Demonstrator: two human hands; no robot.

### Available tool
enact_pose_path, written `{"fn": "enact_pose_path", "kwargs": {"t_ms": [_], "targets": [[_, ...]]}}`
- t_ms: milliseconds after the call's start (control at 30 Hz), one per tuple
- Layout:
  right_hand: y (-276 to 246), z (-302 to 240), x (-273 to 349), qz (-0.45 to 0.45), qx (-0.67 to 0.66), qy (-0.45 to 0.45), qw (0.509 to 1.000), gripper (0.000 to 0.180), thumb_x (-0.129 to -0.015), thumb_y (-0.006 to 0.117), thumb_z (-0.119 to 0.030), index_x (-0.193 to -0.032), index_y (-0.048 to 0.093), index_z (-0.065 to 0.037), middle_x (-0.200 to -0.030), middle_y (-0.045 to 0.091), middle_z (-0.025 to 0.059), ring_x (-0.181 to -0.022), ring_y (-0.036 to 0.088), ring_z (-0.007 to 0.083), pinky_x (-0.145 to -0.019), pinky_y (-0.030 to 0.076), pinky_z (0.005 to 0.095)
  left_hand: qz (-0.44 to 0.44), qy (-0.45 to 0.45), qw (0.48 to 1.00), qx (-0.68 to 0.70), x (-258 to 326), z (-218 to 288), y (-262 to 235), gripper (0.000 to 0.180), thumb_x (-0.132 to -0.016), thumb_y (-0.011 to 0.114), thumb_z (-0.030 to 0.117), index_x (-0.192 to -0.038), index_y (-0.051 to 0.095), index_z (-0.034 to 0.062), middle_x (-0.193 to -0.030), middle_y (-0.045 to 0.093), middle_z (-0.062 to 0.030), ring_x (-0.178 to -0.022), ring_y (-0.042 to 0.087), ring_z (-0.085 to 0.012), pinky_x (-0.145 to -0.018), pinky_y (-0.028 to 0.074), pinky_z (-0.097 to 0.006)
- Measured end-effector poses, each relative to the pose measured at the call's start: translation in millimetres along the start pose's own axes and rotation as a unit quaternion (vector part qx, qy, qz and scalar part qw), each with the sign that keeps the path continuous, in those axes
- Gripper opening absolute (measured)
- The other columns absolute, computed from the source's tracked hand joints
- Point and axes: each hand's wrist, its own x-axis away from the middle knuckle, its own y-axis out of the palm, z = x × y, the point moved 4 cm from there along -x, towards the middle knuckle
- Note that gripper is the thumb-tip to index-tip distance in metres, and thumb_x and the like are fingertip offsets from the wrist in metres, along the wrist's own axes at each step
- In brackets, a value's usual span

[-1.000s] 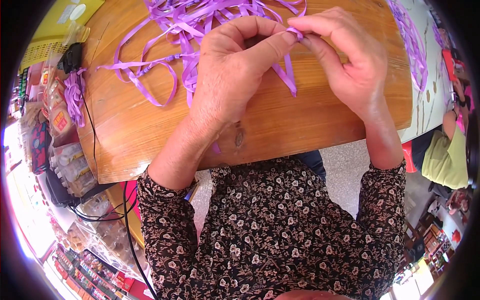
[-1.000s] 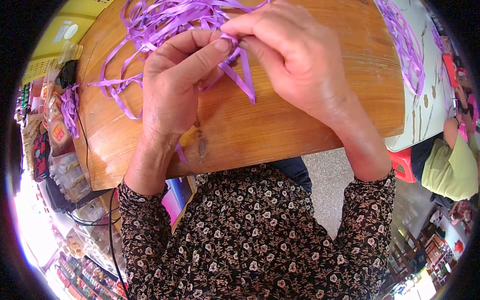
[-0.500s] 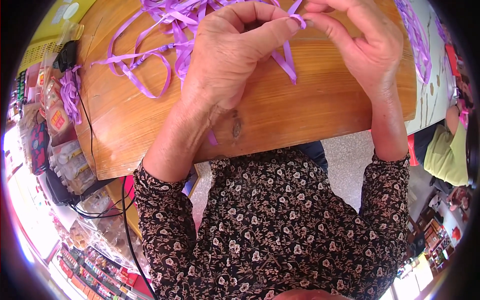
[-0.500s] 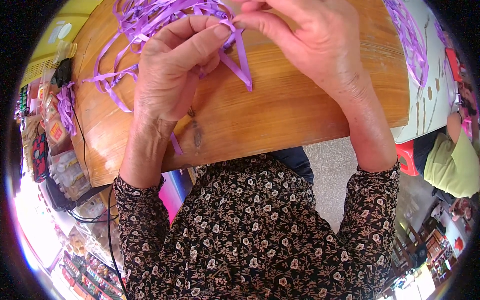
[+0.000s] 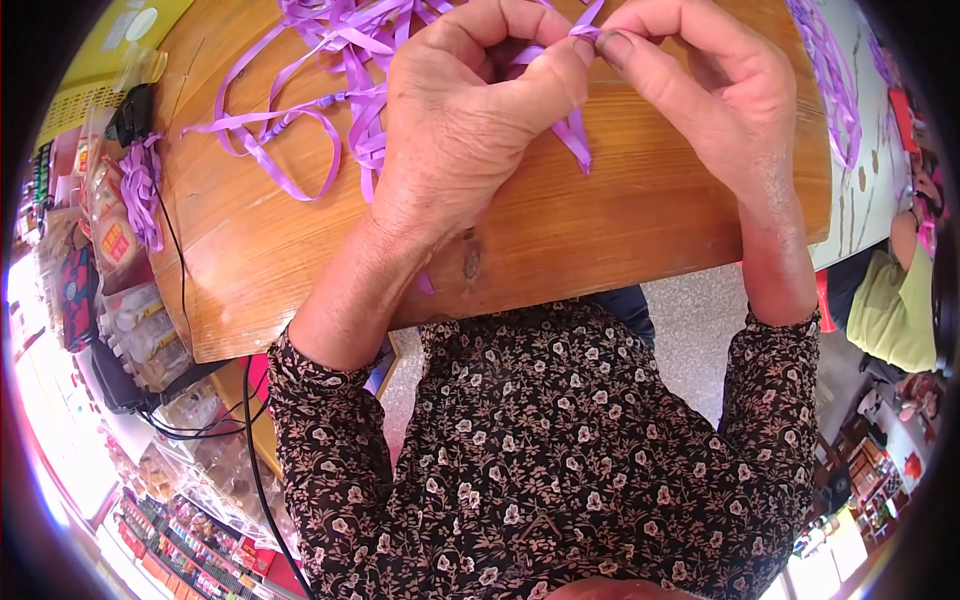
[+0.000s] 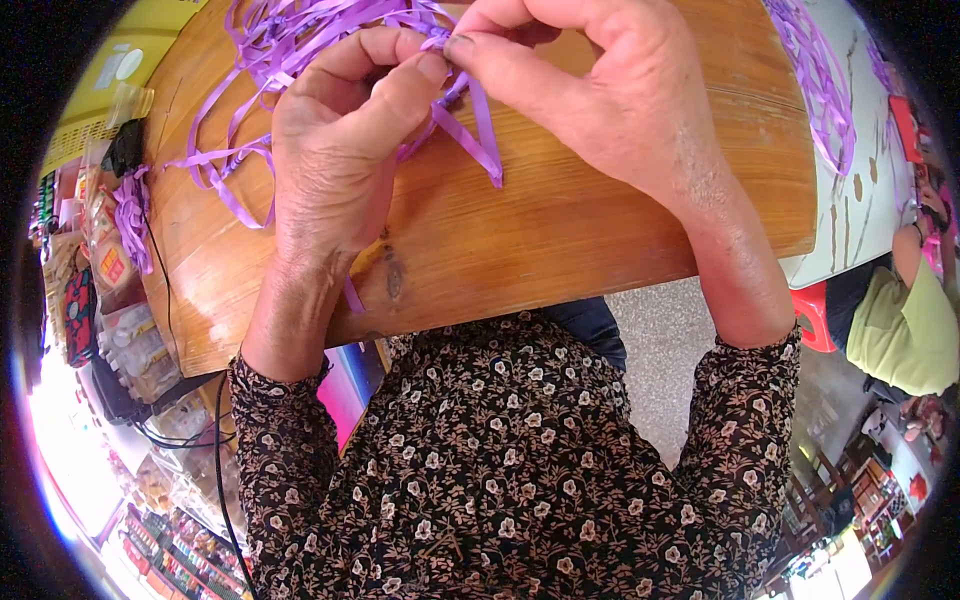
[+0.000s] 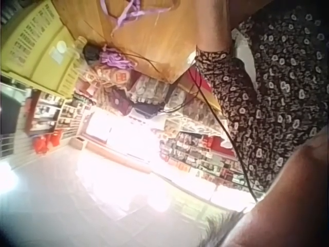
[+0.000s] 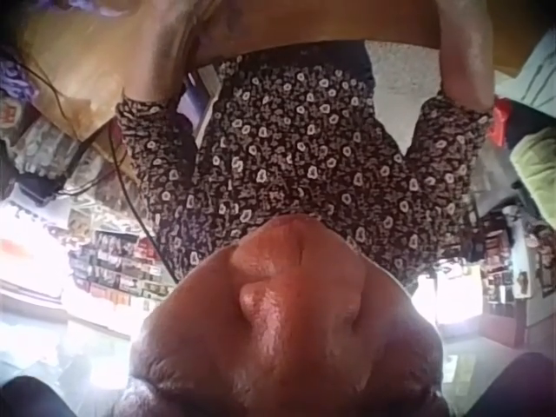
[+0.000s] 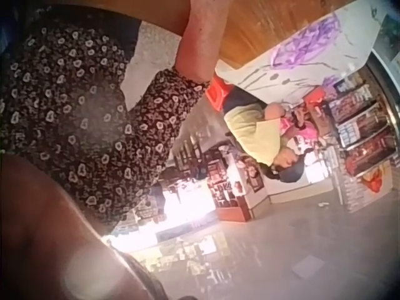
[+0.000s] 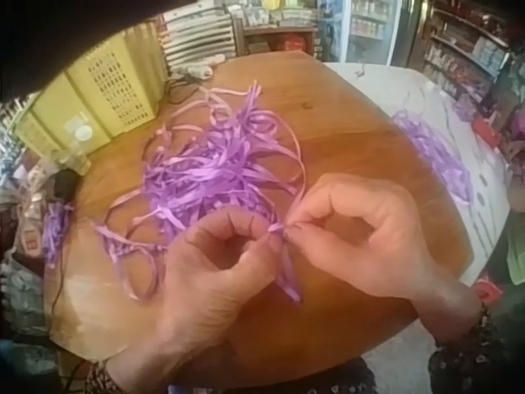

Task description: Tying individual knots in lengths of purple plastic ribbon.

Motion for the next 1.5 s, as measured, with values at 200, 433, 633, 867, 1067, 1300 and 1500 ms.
{"fn": "enact_pose_path", "kwargs": {"t_ms": [200,433,633,867,1067,1300,1500], "targets": [[9,31,3,-0.021,-0.238,0.215,0.947,0.006,-0.081,0.060,-0.004,-0.084,0.063,0.000,-0.079,0.063,0.0017,-0.074,0.057,0.0086,-0.070,0.043,0.0198,-0.062,0.007,0.998,0.008,1,1,-1,0.012,-0.083,0.063,0.005,-0.093,0.060,0.0003,-0.079,0.058,0.0004,-0.063,0.047,-0.0048,-0.056,0.037,-0.019],[15,40,5,-0.029,-0.366,0.262,0.892,0.009,-0.083,0.057,-0.005,-0.087,0.063,0.000,-0.079,0.062,0.0019,-0.076,0.056,0.0081,-0.070,0.043,0.0190,-0.088,0.035,0.991,0.095,1,2,1,0.011,-0.084,0.061,0.004,-0.094,0.060,0.0007,-0.079,0.057,0.0001,-0.065,0.045,-0.0070,-0.058,0.036,-0.021],[20,49,-13,0.063,-0.421,-0.403,0.810,0.011,-0.080,0.061,0.003,-0.090,0.063,0.000,-0.082,0.062,0.0040,-0.078,0.058,0.0125,-0.073,0.045,0.0220,-0.107,0.013,0.990,0.086,0,5,7,0.010,-0.085,0.061,0.006,-0.094,0.060,0.0014,-0.074,0.055,0.0003,-0.060,0.042,-0.0075,-0.055,0.033,-0.021],[-9,-11,2,0.027,0.034,-0.060,0.997,0.017,-0.074,0.065,0.007,-0.089,0.064,-0.001,-0.087,0.062,0.0096,-0.081,0.060,0.0175,-0.070,0.046,0.0252,-0.100,-0.010,0.987,0.128,-1,3,0,0.011,-0.082,0.066,0.005,-0.091,0.061,0.0011,-0.082,0.060,0.0009,-0.073,0.053,-0.0043,-0.063,0.044,-0.019],[-4,4,0,0.008,-0.123,-0.001,0.992,0.017,-0.073,0.065,0.008,-0.088,0.065,0.000,-0.083,0.062,0.0096,-0.077,0.060,0.0186,-0.068,0.046,0.0259,-0.119,-0.004,0.982,0.149,-1,5,-2,0.010,-0.084,0.063,0.004,-0.093,0.061,0.0010,-0.084,0.060,-0.0004,-0.076,0.055,-0.0053,-0.064,0.045,-0.019],[-2,20,2,-0.005,-0.178,-0.119,0.977,0.020,-0.074,0.064,0.008,-0.093,0.063,0.002,-0.087,0.061,0.0094,-0.081,0.059,0.0171,-0.072,0.046,0.0257,-0.166,-0.002,0.979,0.115,0,8,1,0.009,-0.084,0.063,0.002,-0.092,0.062,-0.0006,-0.083,0.061,-0.0021,-0.074,0.056,-0.0060,-0.062,0.046,-0.019],[9,36,-20,0.114,-0.255,-0.476,0.834,0.015,-0.071,0.066,0.008,-0.084,0.064,0.000,-0.083,0.063,0.0090,-0.077,0.060,0.0165,-0.067,0.045,0.0247,-0.152,-0.010,0.981,0.117,-2,3,1,0.011,-0.083,0.063,0.002,-0.094,0.061,-0.0011,-0.083,0.061,-0.0021,-0.073,0.056,-0.0067,-0.058,0.048,-0.020]]}}
